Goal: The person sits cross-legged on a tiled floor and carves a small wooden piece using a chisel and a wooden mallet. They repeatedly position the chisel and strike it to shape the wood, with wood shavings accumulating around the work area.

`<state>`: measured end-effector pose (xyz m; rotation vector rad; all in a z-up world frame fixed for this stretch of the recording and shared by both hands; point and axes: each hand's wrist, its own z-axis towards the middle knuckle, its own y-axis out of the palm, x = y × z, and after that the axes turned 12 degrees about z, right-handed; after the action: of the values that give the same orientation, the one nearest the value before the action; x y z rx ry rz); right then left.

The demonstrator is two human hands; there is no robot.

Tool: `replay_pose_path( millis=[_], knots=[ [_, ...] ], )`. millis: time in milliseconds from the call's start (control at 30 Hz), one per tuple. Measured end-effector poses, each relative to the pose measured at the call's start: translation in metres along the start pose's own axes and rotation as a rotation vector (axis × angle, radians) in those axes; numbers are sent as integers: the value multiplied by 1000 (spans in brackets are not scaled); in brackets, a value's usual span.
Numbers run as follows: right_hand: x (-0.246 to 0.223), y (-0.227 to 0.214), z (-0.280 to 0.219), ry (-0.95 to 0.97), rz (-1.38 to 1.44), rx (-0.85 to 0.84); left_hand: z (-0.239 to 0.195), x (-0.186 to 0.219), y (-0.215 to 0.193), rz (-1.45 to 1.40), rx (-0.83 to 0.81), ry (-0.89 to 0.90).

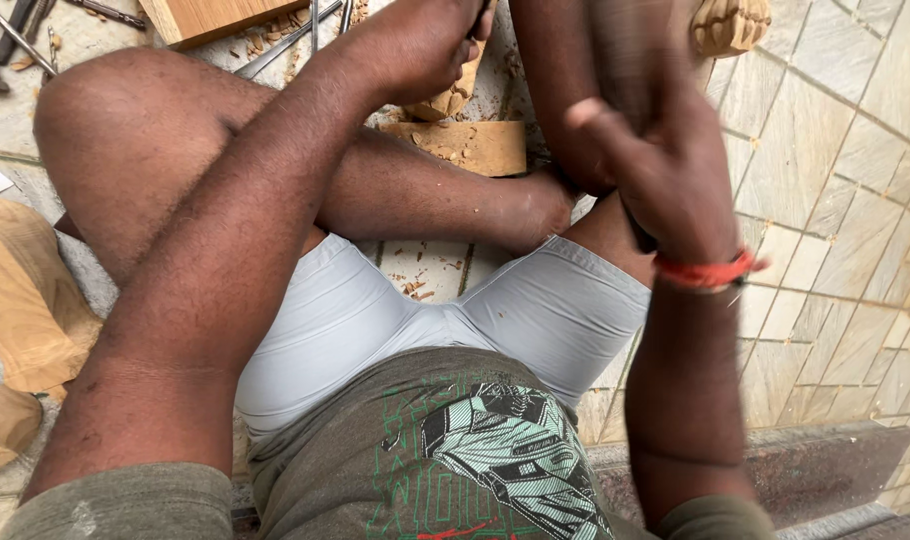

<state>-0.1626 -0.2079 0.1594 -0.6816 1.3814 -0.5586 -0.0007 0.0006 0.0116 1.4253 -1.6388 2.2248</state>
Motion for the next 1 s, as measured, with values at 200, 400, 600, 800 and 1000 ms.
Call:
replay_pose_path(
  millis=[200, 400, 600, 800, 1000],
  knots=[
    [-50, 0, 34, 258, 78, 13, -4, -3, 6, -65, 35, 5],
    [-52, 13, 43, 305, 139, 57, -8, 3, -4, -32, 90, 65],
    [-46, 18, 31, 330, 377, 136, -10, -1, 11, -51, -67, -80],
    [-45, 5, 36, 380, 306, 8, -3, -4, 4, 62, -32, -14],
    [-34, 11, 28, 346, 289, 121, -8, -4, 9, -8, -26, -12]
  ],
)
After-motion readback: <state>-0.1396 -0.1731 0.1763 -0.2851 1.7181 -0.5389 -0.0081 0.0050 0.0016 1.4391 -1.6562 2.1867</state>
